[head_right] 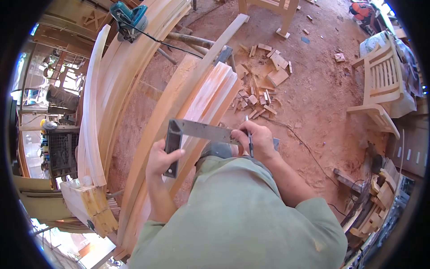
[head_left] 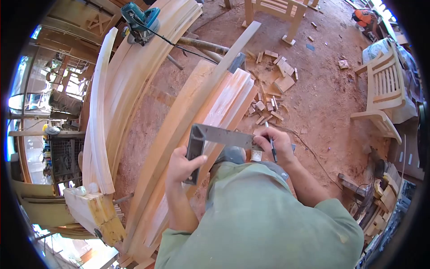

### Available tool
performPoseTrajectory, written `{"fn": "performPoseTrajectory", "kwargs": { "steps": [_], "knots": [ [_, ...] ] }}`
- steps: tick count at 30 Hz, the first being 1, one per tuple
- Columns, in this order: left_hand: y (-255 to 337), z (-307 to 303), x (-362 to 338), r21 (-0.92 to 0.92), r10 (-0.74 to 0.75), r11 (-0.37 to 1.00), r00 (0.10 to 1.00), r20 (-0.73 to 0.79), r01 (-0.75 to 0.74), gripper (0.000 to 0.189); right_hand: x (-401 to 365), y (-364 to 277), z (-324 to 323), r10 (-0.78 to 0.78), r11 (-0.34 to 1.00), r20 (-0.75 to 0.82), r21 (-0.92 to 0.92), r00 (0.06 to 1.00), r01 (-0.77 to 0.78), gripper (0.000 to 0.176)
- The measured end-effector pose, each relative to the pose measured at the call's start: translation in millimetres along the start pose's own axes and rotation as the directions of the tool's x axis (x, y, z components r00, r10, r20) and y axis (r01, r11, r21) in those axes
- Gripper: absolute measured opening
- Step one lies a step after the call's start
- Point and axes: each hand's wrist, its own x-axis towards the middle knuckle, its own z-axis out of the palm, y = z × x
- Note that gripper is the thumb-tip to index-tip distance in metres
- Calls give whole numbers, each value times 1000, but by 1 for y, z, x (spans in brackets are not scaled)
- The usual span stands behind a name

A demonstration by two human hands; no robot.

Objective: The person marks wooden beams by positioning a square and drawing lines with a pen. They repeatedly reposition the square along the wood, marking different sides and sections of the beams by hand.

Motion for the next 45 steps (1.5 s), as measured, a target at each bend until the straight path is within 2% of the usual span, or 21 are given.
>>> {"fn": "performPoseTrajectory", "kwargs": {
  "steps": [1,3,7,11,14,16,17,19,22,26,28,29,32,34,36,38,39,42,43,44,45],
  "knots": [
    [9,-1,14,0,-6,1000,1000,7,6,25,7,-9,-4,47,998,-27,-38,999,-48,19],
    [30,-3,40,256,-58,965,998,-11,59,35,21,-13,-8,61,997,-70,-36,996,-64,19],
    [45,-1,100,319,-107,944,992,70,79,48,44,-32,-17,122,987,-165,-82,979,-137,18],
    [33,7,160,229,-94,972,981,171,53,54,74,-28,-25,73,965,-202,-231,977,-120,19],
    [20,11,179,213,-73,977,964,256,17,60,80,-35,-27,156,945,-191,-255,969,-203,21],
    [21,15,186,79,29,995,937,348,-60,63,85,-41,-28,250,925,-249,-224,936,-307,21],
    [23,15,189,63,16,997,938,346,-40,63,88,-43,-30,259,918,-234,-241,937,-314,21],
    [28,16,193,279,-22,956,930,366,-87,63,94,-44,-36,313,899,-202,-253,928,-358,21],
    [30,19,192,358,-43,931,950,308,-74,62,100,-41,-43,382,871,-138,-276,914,-406,22],
    [31,15,194,312,-116,950,922,370,-5,63,107,-34,-58,381,871,8,-339,925,-356,20],
    [24,18,194,240,-71,970,903,424,-37,63,108,-34,-72,393,903,268,-293,880,-314,19],
    [28,18,192,241,-82,970,897,434,-28,63,109,-37,-75,407,898,267,-293,873,-329,19],
    [45,17,194,299,-149,954,870,470,1,58,133,-50,-81,362,909,120,-263,924,-322,30],
    [44,16,195,298,-150,955,849,508,-10,56,148,-56,-75,233,971,-120,-32,965,-238,44],
    [43,16,194,303,-132,952,852,507,-33,55,155,-65,-72,210,975,-110,-47,972,-216,50],
    [41,18,194,300,-106,952,854,509,-60,54,159,-74,-66,-34,996,29,-77,999,36,43],
    [37,19,193,288,-98,956,853,512,-63,54,159,-76,-73,-41,990,173,-128,984,64,33],
    [33,18,193,268,-92,962,850,519,-59,53,161,-84,-48,18,1000,203,-23,979,-13,26],
    [33,19,194,261,-95,964,851,516,-51,54,163,-89,-34,91,989,152,100,984,-107,25],
    [32,19,194,260,-94,964,848,521,-52,54,167,-86,-33,95,989,149,98,984,-110,25],
    [31,19,194,253,-88,966,850,520,-55,53,174,-81,-31,-23,1000,223,-1,975,24,25]
  ]
}}
